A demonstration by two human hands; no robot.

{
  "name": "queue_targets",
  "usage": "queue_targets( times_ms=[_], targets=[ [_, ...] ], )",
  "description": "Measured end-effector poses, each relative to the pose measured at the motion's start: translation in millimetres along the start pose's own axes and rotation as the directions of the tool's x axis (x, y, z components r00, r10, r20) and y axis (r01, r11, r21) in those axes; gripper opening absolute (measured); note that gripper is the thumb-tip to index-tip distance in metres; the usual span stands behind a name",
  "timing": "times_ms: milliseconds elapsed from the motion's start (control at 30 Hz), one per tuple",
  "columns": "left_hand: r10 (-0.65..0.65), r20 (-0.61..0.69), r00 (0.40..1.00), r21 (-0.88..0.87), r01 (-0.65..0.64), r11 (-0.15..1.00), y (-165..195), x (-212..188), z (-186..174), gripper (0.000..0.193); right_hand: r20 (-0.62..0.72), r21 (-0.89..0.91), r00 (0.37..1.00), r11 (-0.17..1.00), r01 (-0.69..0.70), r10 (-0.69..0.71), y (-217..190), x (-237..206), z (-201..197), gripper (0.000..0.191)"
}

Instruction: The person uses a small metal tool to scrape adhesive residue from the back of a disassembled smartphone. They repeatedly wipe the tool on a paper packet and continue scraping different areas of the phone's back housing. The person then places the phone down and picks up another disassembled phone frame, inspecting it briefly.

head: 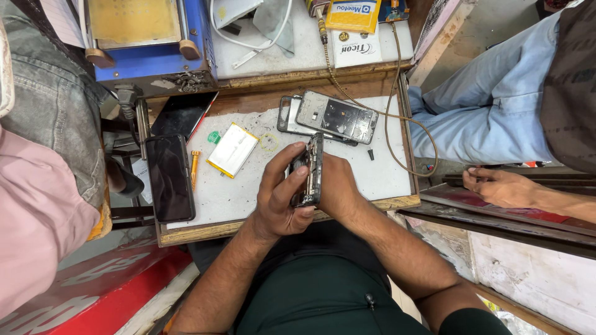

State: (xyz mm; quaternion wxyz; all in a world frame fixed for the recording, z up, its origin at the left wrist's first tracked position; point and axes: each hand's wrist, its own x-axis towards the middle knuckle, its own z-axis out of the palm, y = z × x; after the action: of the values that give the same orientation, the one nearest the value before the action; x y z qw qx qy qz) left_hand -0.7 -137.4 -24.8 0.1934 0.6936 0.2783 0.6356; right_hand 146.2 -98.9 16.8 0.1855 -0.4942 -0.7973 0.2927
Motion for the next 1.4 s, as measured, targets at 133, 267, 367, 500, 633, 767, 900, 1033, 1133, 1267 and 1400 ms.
queue_targets(
  times_ms=[133, 267, 367, 500, 633, 767, 900, 1033, 1133, 1267, 1400],
  targets=[
    [0.007, -0.042, 0.999, 0.01, -0.006, 1.0, 0.5, -0.4, -2.9, 0.055, -0.112, 0.049, 0.99, 0.995, 0.087, -0.081, -8.6, 2.7, 0.8, 0.024],
    [0.01, -0.107, 0.994, 0.076, -0.002, 0.997, 0.0, 4.0, -7.5, 0.057, -0.18, 0.068, 0.976, 0.989, 0.133, -0.119, -18.3, -7.6, 1.0, 0.012],
    [-0.141, -0.266, 0.954, -0.082, 0.123, 0.989, -1.7, 13.5, -13.6, 0.071, -0.146, 0.114, 0.959, 0.959, 0.26, -0.242, -23.3, -23.0, -3.8, 0.005],
    [-0.483, -0.365, 0.796, -0.51, 0.263, 0.819, 1.7, 25.8, -26.7, 0.086, 0.152, 0.159, 0.932, 0.939, 0.305, -0.328, -28.1, -43.7, -4.9, 0.007],
    [-0.612, -0.274, 0.742, -0.744, 0.239, 0.624, 1.6, 33.0, -32.7, 0.095, 0.304, 0.314, 0.946, 0.949, 0.013, -0.113, -22.1, -38.0, 3.9, 0.019],
    [-0.619, -0.172, 0.766, -0.807, 0.25, 0.535, 4.4, 28.8, -23.8, 0.096, 0.277, 0.698, 0.96, 0.677, -0.233, 0.044, -4.7, -20.1, 5.4, 0.033],
    [-0.612, -0.148, 0.777, -0.806, 0.264, 0.53, 7.0, 22.3, -14.4, 0.101, 0.31, 0.827, 0.946, 0.462, -0.319, 0.098, 5.8, -12.1, 11.3, 0.035],
    [-0.62, -0.138, 0.773, -0.83, 0.251, 0.498, 5.8, 18.9, -13.4, 0.104, 0.35, 0.882, 0.932, 0.302, -0.361, 0.09, 10.6, -12.8, 18.0, 0.029],
    [-0.631, -0.141, 0.763, -0.815, 0.272, 0.511, 6.5, 14.6, -12.2, 0.105, 0.372, 0.885, 0.922, 0.256, -0.388, 0.11, 13.6, -15.3, 20.2, 0.026],
    [-0.575, -0.143, 0.805, -0.688, 0.337, 0.643, 6.2, 5.9, -12.0, 0.105, 0.392, 0.856, 0.91, 0.309, -0.414, 0.133, 21.1, -17.7, 19.0, 0.022],
    [-0.301, 0.057, 0.952, -0.42, 0.297, 0.858, 0.4, -2.4, -17.9, 0.087, 0.409, 0.712, 0.897, 0.555, -0.43, 0.169, 31.8, -18.6, 20.5, 0.016]
  ],
)
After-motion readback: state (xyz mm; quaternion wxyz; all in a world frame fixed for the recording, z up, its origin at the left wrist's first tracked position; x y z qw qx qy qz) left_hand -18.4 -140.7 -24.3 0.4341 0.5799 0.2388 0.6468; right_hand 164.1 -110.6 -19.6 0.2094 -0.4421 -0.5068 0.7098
